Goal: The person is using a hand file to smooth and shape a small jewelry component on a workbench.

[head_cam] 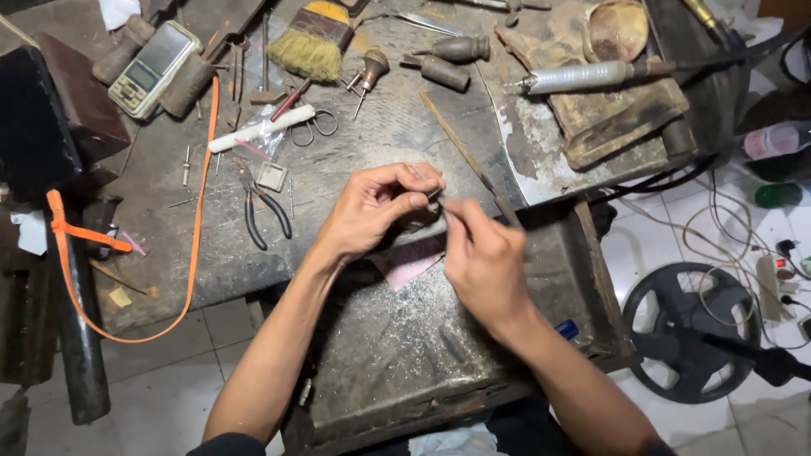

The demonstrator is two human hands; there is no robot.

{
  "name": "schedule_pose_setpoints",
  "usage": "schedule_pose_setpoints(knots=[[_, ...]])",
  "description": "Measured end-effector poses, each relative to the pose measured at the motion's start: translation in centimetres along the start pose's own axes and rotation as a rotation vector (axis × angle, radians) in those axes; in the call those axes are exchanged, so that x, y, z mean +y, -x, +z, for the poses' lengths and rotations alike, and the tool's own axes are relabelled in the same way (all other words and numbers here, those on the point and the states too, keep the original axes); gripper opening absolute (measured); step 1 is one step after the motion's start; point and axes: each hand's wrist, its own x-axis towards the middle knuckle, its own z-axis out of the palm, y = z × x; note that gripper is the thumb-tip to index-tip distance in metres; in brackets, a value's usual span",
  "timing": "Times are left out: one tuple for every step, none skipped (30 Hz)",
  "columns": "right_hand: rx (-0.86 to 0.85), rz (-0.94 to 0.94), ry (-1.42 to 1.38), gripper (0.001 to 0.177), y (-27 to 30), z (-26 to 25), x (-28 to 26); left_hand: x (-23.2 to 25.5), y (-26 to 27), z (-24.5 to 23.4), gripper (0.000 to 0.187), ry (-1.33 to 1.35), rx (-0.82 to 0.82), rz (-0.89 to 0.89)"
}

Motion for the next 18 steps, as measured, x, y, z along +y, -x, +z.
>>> schedule_pose_setpoints(knots=[[0.002,0.003,-0.002,0.013,-0.2,0.1,-0.4,-0.2,0.2,0.0,0.009,-0.002,-0.002,-0.003],[-0.006,0.009,-0.035,0.012,-0.6,0.3,-0.7,-0.4,0.1,0.0,0.010,0.002,0.007,-0.007],[-0.014,0.016,-0.068,0.013,-1.1,0.5,-1.1,-0.5,0.1,-0.2,0.010,0.007,0.017,-0.012],[-0.014,0.015,-0.068,0.013,0.1,-0.3,-1.4,-0.5,0.1,-0.2,0.010,0.006,0.016,-0.011],[-0.023,0.064,0.005,0.012,1.2,-1.1,-1.7,-0.4,0.0,-0.3,0.010,0.009,0.005,-0.011],[-0.035,0.114,0.080,0.011,2.4,-1.9,-2.0,-0.4,0.1,-0.2,0.010,0.015,-0.004,-0.012],[-0.038,0.115,0.083,0.011,2.6,-1.8,-1.9,-0.3,0.1,-0.2,0.010,0.018,-0.003,-0.013],[-0.024,0.100,0.100,0.012,2.9,-1.6,-1.9,-0.1,0.1,-0.3,0.009,0.019,-0.007,-0.015],[-0.010,0.086,0.117,0.014,3.1,-1.6,-1.7,0.0,0.0,-0.2,0.009,0.020,-0.012,-0.017],[-0.002,0.091,0.117,0.014,2.1,-0.7,-1.3,0.2,0.0,-0.1,0.009,0.018,-0.021,-0.019],[0.022,0.032,0.075,0.013,1.0,0.2,-0.8,0.4,0.0,-0.1,0.009,0.027,-0.027,-0.024],[0.041,-0.028,0.032,0.013,0.0,1.1,-0.3,0.5,0.1,-0.1,0.008,0.036,-0.027,-0.027],[0.044,-0.025,0.031,0.013,0.0,0.8,-0.9,0.3,0.1,-0.2,0.008,0.035,-0.031,-0.029],[0.037,-0.016,0.020,0.012,-0.1,0.5,-1.4,0.0,0.1,-0.3,0.009,0.021,-0.035,-0.029],[0.030,-0.007,0.009,0.011,-0.2,0.3,-1.9,-0.2,0.2,-0.5,0.009,0.007,-0.040,-0.028],[0.029,-0.012,0.010,0.011,0.8,-0.7,-2.3,0.0,0.1,-0.5,0.009,0.008,-0.037,-0.023],[-0.008,0.077,-0.001,0.013,1.7,-1.7,-2.7,0.1,0.1,-0.4,0.008,0.015,-0.042,-0.028],[-0.049,0.169,-0.013,0.015,2.8,-2.7,-3.1,0.2,0.2,-0.3,0.008,0.025,-0.045,-0.037]])
